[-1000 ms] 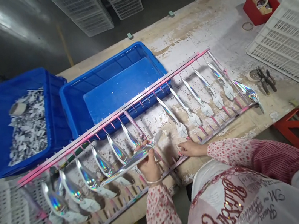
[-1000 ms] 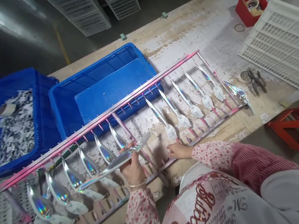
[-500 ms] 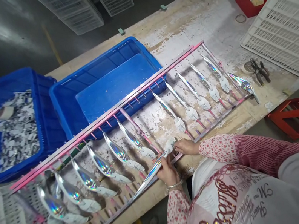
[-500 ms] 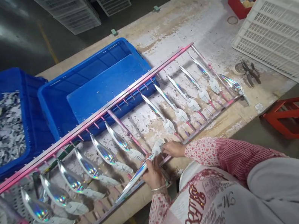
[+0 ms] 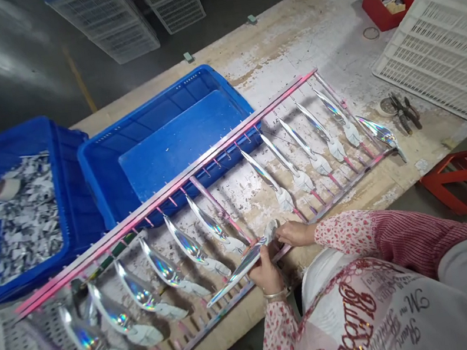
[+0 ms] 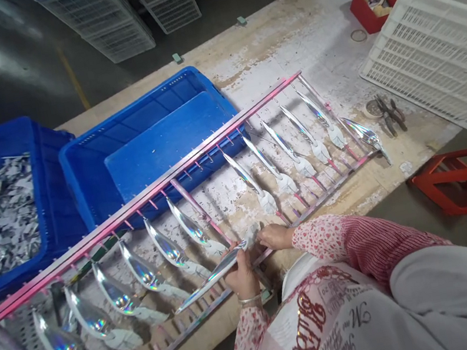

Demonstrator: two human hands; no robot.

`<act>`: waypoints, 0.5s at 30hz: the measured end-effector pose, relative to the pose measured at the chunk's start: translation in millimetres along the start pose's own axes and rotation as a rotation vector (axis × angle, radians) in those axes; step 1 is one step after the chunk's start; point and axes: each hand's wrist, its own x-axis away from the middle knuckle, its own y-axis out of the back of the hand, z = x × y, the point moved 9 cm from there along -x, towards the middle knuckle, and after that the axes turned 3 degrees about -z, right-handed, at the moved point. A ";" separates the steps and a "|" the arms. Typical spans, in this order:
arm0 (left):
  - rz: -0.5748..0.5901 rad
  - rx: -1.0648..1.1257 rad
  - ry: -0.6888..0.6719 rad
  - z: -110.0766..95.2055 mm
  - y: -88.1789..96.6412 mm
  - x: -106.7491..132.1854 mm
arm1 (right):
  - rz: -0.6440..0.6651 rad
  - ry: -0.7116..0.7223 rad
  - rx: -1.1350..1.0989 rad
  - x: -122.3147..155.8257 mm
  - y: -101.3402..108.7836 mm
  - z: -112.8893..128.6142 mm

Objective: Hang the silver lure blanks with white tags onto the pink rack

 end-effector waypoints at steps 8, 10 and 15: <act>0.396 -0.396 -0.092 -31.3 -58.7 -60.5 | 0.381 0.165 0.161 -24.0 34.5 4.5; 0.386 -0.432 -0.118 -30.6 -76.0 -72.0 | 0.362 0.140 0.166 -57.8 95.3 1.2; 0.297 -0.405 -0.165 -19.6 -112.5 -83.6 | -0.515 -0.040 0.255 -141.4 290.0 -15.0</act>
